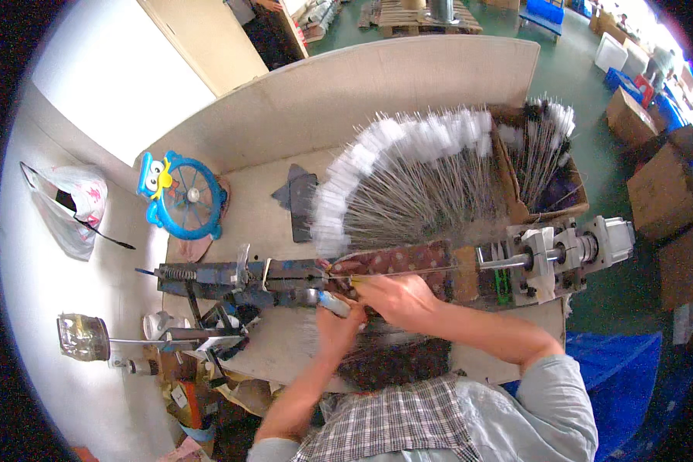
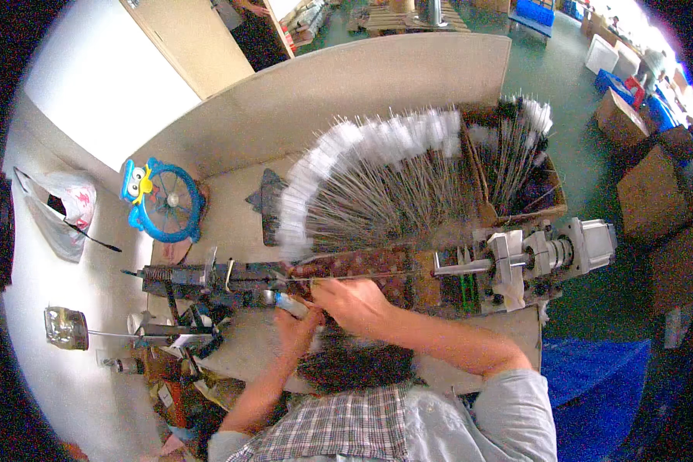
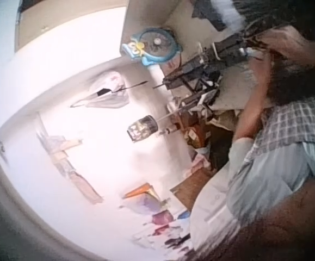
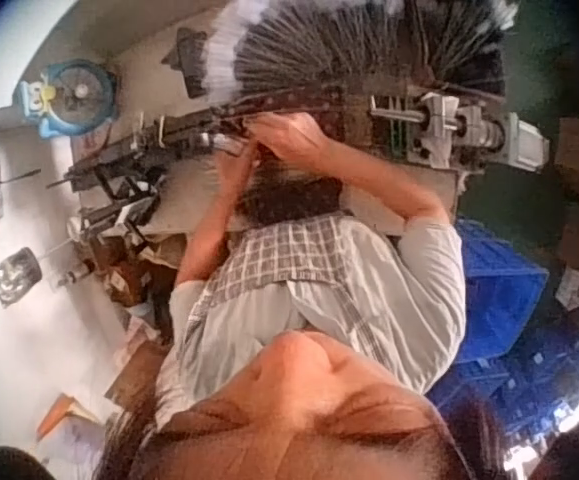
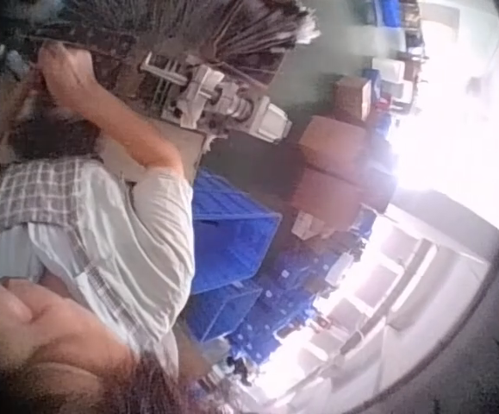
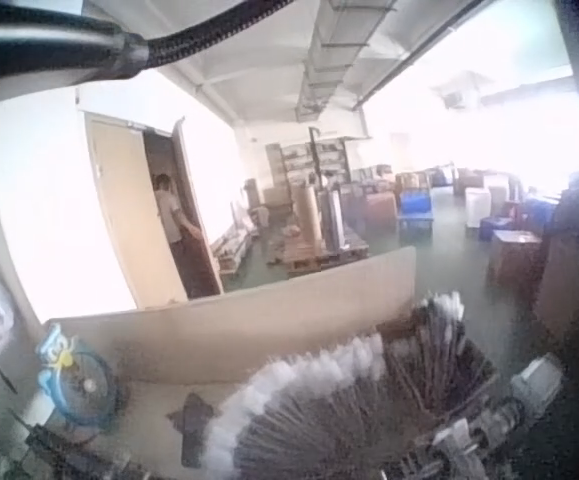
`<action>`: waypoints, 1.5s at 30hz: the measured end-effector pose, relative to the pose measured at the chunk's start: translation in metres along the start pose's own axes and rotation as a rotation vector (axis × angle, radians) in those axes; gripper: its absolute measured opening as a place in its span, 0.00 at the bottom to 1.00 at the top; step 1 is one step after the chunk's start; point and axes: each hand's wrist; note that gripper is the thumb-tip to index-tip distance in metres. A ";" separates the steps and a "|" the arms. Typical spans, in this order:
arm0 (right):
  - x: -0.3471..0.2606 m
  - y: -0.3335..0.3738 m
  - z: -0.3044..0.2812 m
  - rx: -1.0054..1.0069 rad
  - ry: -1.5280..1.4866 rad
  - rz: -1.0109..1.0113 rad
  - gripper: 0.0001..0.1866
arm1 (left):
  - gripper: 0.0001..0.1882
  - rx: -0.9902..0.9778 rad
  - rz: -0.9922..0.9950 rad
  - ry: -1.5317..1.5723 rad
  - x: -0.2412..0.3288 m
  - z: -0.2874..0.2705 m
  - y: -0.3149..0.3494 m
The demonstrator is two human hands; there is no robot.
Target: Manually assembling wire brushes using a specialized machine and metal rods.
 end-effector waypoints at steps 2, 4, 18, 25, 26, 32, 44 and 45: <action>0.012 -0.010 0.015 -0.121 0.075 0.200 0.08 | 0.10 -0.003 -0.004 -0.353 0.012 -0.005 0.004; 0.019 -0.015 0.026 -0.153 0.119 0.247 0.07 | 0.12 -0.077 -0.058 -0.393 0.023 -0.012 0.003; -0.004 -0.011 -0.007 -0.322 -0.114 0.051 0.10 | 0.10 0.473 -0.075 0.921 -0.049 -0.168 0.069; -0.019 -0.003 -0.039 -0.379 -0.049 0.142 0.16 | 0.07 0.673 0.017 0.935 -0.056 -0.159 0.054; -0.025 -0.002 -0.051 -0.334 -0.040 0.112 0.16 | 0.07 0.654 0.012 0.938 -0.050 -0.150 0.055; -0.009 -0.008 -0.086 -0.073 0.014 0.173 0.11 | 0.11 0.059 0.068 0.422 0.021 -0.014 0.046; 0.004 0.014 -0.106 -0.145 -0.597 0.486 0.10 | 0.08 -0.222 0.154 0.447 0.030 0.068 -0.015; 0.007 0.016 -0.105 -0.148 -0.602 0.481 0.10 | 0.08 -0.216 0.153 0.444 0.033 0.072 -0.015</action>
Point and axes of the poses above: each hand's wrist, its own y-axis away from the middle knuckle, its own z-axis out of the palm, x = y × z, and after that the axes turned 15 degrees about -x, right-handed
